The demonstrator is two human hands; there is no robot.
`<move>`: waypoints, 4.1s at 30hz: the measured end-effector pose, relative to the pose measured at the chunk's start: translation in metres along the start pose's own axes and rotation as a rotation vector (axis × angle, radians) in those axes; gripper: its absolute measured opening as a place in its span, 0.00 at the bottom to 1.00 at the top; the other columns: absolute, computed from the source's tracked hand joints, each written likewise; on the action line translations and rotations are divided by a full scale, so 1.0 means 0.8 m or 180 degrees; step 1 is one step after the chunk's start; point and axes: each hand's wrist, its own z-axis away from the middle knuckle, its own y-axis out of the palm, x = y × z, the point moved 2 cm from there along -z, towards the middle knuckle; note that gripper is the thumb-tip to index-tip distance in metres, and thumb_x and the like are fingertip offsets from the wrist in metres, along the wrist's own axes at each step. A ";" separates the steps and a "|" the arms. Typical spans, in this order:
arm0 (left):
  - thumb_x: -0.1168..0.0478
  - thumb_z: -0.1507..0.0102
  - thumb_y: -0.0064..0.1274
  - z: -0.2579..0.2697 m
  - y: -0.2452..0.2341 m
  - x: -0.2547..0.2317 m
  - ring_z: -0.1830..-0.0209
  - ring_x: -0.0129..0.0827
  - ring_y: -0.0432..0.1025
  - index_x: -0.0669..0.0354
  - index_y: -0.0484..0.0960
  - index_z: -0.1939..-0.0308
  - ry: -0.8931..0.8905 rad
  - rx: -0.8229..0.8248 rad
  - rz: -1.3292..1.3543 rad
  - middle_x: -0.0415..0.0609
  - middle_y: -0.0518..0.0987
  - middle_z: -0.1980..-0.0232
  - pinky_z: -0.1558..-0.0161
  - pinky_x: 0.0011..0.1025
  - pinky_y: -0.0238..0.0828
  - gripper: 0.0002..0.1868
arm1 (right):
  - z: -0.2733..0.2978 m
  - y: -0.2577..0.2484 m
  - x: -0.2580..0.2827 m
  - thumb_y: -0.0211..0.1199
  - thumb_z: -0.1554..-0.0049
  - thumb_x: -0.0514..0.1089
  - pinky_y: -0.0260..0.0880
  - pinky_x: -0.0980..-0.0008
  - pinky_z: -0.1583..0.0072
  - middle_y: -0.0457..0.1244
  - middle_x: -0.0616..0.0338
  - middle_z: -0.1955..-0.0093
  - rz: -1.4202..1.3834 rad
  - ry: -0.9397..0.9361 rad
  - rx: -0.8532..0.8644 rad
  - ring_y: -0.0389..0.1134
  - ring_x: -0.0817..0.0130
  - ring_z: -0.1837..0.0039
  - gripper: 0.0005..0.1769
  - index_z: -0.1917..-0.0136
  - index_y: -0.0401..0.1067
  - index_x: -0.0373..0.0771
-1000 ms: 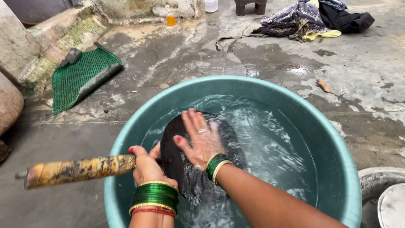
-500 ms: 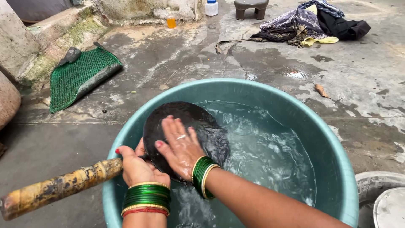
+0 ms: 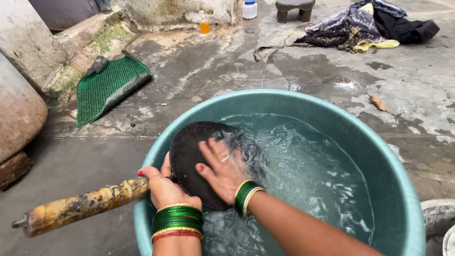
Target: Washing a pan, lids, and other kitchen utensils in a basin of water outdoors.
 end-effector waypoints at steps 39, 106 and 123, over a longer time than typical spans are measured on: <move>0.25 0.35 0.27 0.022 0.023 -0.005 0.30 0.44 0.64 0.59 0.71 0.30 -0.0411 -0.1304 -0.0974 0.49 0.66 0.27 0.31 0.56 0.56 0.48 | 0.006 -0.018 -0.045 0.34 0.38 0.75 0.22 0.47 0.22 0.30 0.46 0.15 0.0361 0.0950 -0.0285 0.27 0.53 0.15 0.48 0.17 0.34 0.46; 0.48 0.36 0.53 -0.003 0.028 0.046 0.46 0.39 0.73 0.46 0.74 0.40 -0.1173 0.0188 -0.0914 0.42 0.79 0.43 0.42 0.54 0.63 0.21 | -0.042 0.059 -0.168 0.50 0.35 0.49 0.76 0.70 0.52 0.67 0.56 0.52 -0.3742 0.1788 -0.1694 0.68 0.68 0.51 0.19 0.39 0.73 0.38; 0.63 0.34 0.50 0.031 0.047 -0.026 0.46 0.25 0.73 0.53 0.67 0.38 0.2295 -0.0229 -0.0816 0.37 0.77 0.46 0.43 0.31 0.70 0.21 | -0.075 -0.166 0.144 0.62 0.41 0.35 0.77 0.65 0.47 0.72 0.44 0.51 -0.3392 -0.0167 0.1524 0.76 0.63 0.53 0.14 0.44 0.74 0.23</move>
